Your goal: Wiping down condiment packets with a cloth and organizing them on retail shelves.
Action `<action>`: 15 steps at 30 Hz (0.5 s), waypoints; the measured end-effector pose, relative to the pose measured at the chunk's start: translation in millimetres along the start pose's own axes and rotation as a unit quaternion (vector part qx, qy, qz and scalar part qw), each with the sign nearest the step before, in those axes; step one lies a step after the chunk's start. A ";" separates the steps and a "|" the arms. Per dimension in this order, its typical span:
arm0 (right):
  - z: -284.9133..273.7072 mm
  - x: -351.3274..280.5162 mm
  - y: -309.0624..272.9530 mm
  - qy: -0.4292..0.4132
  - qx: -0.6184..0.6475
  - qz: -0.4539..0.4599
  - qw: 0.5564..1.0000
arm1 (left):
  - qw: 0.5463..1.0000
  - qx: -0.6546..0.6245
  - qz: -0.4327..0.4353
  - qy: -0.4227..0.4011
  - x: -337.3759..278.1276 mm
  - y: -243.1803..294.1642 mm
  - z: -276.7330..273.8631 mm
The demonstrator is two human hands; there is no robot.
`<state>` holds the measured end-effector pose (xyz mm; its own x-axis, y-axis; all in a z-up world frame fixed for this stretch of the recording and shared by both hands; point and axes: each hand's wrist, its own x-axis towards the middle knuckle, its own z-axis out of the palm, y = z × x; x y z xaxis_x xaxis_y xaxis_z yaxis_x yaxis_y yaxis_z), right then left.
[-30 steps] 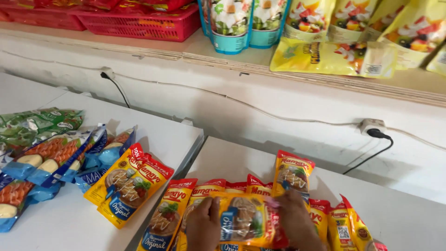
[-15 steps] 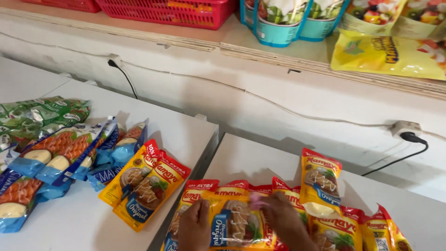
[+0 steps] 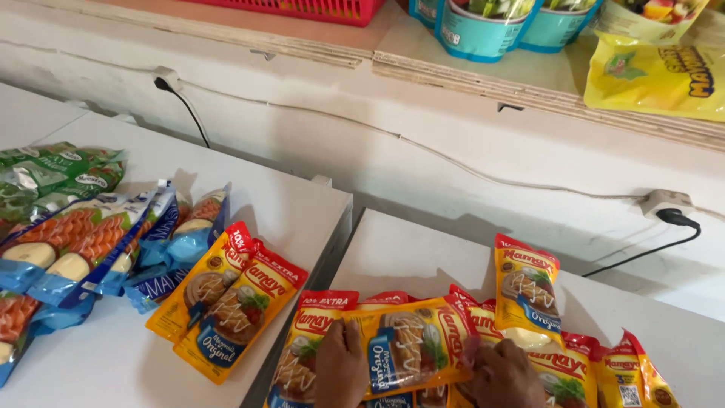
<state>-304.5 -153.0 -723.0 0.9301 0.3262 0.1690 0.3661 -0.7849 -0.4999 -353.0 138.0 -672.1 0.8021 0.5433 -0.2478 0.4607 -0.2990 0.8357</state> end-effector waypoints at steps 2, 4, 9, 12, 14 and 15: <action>-4.2 6.5 -52.8 0.081 0.050 0.046 0.994 | 0.999 0.013 -0.026 -0.020 -1.1 3.1 4.8; -6.1 19.8 -108.9 0.169 0.101 0.093 0.976 | 0.998 0.029 -0.043 -0.038 9.0 1.8 8.7; 12.2 38.1 -106.9 0.051 0.066 -0.242 0.967 | 0.998 0.001 0.023 -0.055 20.2 -23.0 4.8; -9.2 35.4 -19.3 0.120 -0.133 -0.017 0.984 | 0.998 0.021 0.015 -0.052 11.4 -14.6 -0.8; -12.8 43.0 -21.6 0.146 -0.056 0.042 0.987 | 0.998 0.021 0.007 -0.055 -8.7 15.3 -10.4; -14.7 44.4 -21.8 0.172 0.021 0.114 0.978 | 0.997 0.029 0.001 -0.067 -18.5 30.6 -14.3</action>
<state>-270.7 -129.2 -692.1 0.9452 -0.0567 0.3216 0.1539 -0.7914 -0.5916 -359.2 130.0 -635.0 0.8453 0.4337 -0.3120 0.4763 -0.3472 0.8079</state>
